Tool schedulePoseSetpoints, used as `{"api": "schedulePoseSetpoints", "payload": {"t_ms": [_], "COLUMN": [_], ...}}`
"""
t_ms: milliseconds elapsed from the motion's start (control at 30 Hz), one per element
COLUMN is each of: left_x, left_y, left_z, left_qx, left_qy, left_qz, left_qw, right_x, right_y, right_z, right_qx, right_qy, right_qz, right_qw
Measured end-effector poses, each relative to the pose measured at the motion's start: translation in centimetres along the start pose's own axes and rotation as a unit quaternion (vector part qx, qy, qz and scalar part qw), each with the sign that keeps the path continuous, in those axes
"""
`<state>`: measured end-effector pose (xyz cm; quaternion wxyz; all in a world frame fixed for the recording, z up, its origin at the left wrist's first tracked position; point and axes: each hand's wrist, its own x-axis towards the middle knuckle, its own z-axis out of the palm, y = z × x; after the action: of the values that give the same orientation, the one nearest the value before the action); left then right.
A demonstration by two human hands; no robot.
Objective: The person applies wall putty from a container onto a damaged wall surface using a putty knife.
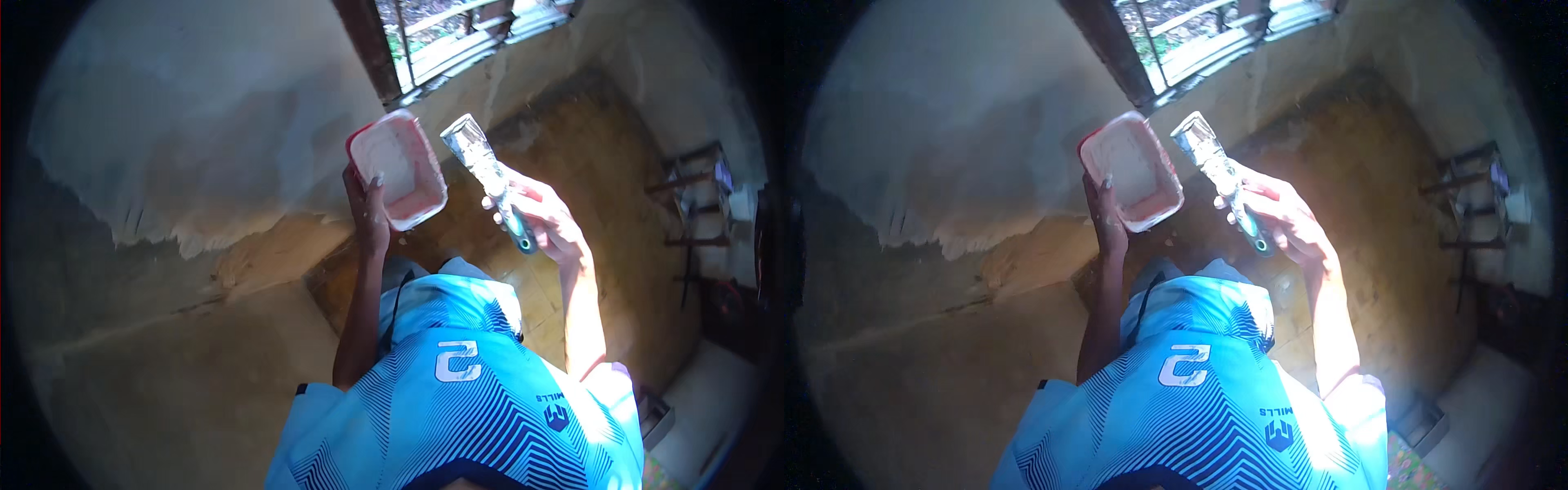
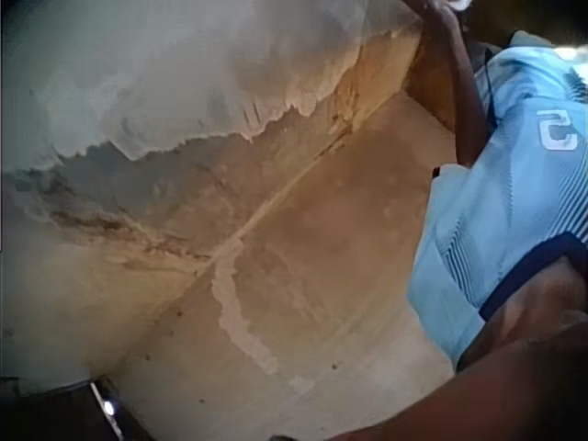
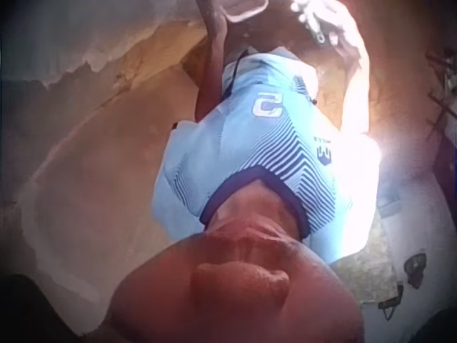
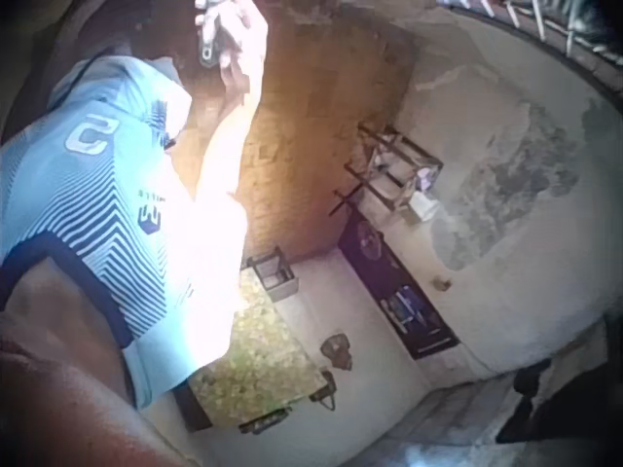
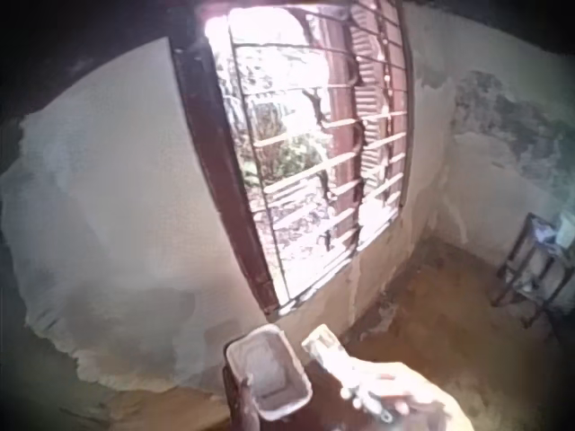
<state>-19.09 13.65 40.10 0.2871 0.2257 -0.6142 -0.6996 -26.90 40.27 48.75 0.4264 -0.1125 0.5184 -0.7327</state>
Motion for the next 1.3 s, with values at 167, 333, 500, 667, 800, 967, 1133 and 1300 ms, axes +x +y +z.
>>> {"api": "schedulePoseSetpoints", "payload": {"t_ms": [167,333,500,667,800,967,1133,1300], "left_x": [1.6,3.2,3.8,4.4,3.4,3.0,3.2,4.2], "left_y": [5.4,8.0,8.4,7.4,8.1,6.2,5.3,4.2], "left_z": [0.4,-0.5,-0.4,0.0,-0.1,0.0,-0.6,-2.2], "left_qx": [-0.072,-0.04,0.039,0.139,0.183,0.262,0.234,0.031], "left_qy": [-0.073,-0.083,-0.106,-0.074,-0.043,-0.012,-0.028,-0.025], "left_qz": [0.089,0.159,0.202,0.252,0.21,0.246,0.19,0.077], "left_qw": [0.991,0.983,0.973,0.955,0.959,0.933,0.953,0.996], "right_x": [-1.5,-0.8,2.3,4.6,8.1,11.2,12.7,12.9], "right_y": [-4.6,-8.7,-9.7,-8.6,-9.3,-9.9,-12.4,-11.2], "right_z": [3.6,10.9,16.1,18.2,17.8,15.8,13.0,1.6], "right_qx": [-0.176,-0.724,-0.82,-0.82,-0.823,-0.828,-0.669,-0.316], "right_qy": [-0.098,0.008,-0.057,-0.14,-0.24,-0.319,-0.258,-0.307], "right_qz": [-0.102,-0.166,-0.067,-0.08,-0.02,-0.007,0.214,0.246], "right_qw": [0.974,0.669,0.566,0.55,0.514,0.461,0.663,0.863]}}
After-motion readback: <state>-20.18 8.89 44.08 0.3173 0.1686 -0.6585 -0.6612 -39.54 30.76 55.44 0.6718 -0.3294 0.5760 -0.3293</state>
